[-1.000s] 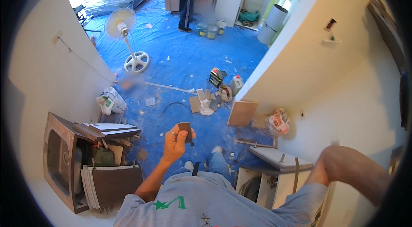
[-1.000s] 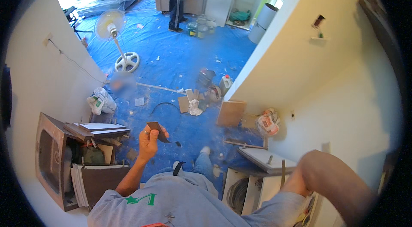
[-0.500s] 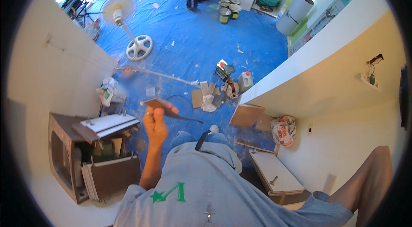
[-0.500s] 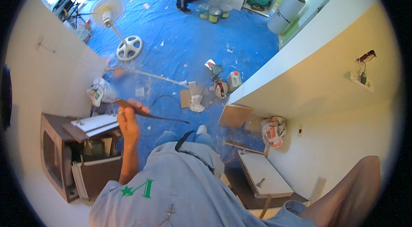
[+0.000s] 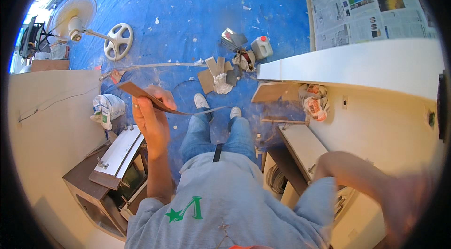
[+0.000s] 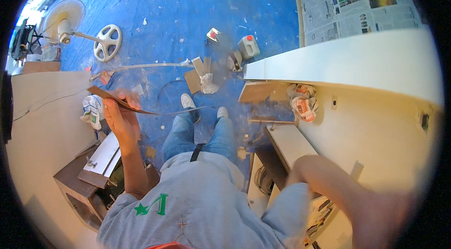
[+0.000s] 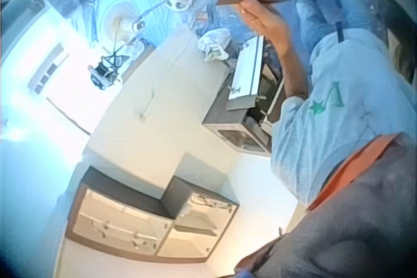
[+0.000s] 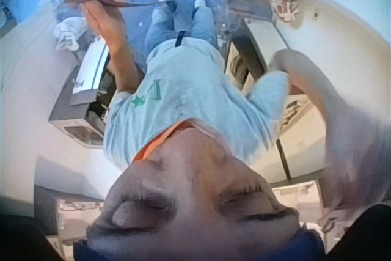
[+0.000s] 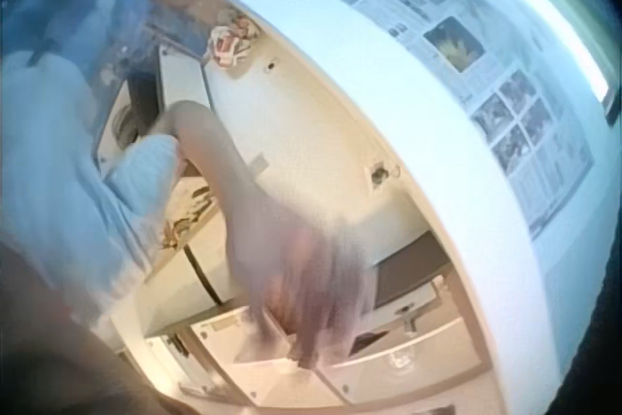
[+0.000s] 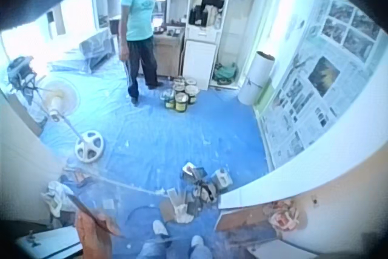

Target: The person cuts a strip of edge banding with scissors, then stands to fit it along the front edge of a white shelf. They repeatedly align the strip, mark positions with a pencil, and adjust the fit along the shelf edge.

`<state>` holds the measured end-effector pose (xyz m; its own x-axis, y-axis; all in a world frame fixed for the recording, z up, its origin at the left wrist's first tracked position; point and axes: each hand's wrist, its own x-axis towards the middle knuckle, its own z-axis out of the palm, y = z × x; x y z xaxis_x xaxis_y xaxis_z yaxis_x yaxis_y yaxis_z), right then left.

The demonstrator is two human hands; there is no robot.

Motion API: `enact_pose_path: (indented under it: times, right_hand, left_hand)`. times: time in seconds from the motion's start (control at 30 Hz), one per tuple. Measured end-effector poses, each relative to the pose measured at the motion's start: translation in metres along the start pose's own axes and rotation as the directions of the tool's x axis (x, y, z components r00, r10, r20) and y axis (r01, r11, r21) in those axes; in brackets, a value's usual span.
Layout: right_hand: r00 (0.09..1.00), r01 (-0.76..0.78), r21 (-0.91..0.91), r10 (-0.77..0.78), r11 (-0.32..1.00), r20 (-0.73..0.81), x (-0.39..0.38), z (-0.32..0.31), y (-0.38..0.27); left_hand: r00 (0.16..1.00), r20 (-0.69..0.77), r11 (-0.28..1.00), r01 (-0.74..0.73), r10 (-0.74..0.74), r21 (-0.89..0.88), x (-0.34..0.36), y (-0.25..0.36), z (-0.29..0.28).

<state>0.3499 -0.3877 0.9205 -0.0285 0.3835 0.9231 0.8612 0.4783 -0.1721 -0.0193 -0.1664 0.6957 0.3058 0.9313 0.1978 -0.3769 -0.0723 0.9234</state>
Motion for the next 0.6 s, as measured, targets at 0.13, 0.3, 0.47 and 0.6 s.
enact_pose_path:
  times: [0.13,0.3,0.47,0.6]
  right_hand:
    - [0.270,-0.931,0.250,0.963,0.267,-0.025,-0.223,0.168,0.066]
    - [-0.287,-0.955,-0.017,0.911,-0.296,0.297,-0.492,0.308,0.039]
    - [-0.548,-0.832,-0.175,0.726,-0.527,0.416,-0.658,0.353,0.007]
    - [-0.714,-0.700,-0.299,0.643,-0.648,0.276,-0.746,0.372,0.050]
  left_hand:
    - [0.994,-0.049,0.994,0.101,-0.099,0.043,0.036,-0.029,-0.041]
    - [0.937,-0.084,0.749,0.324,-0.340,0.579,0.016,-0.049,-0.077]
    - [0.555,0.204,0.329,0.135,-0.806,0.935,-0.026,-0.098,-0.096]
    - [0.396,0.009,0.083,0.170,-0.918,0.982,-0.073,-0.180,-0.120]
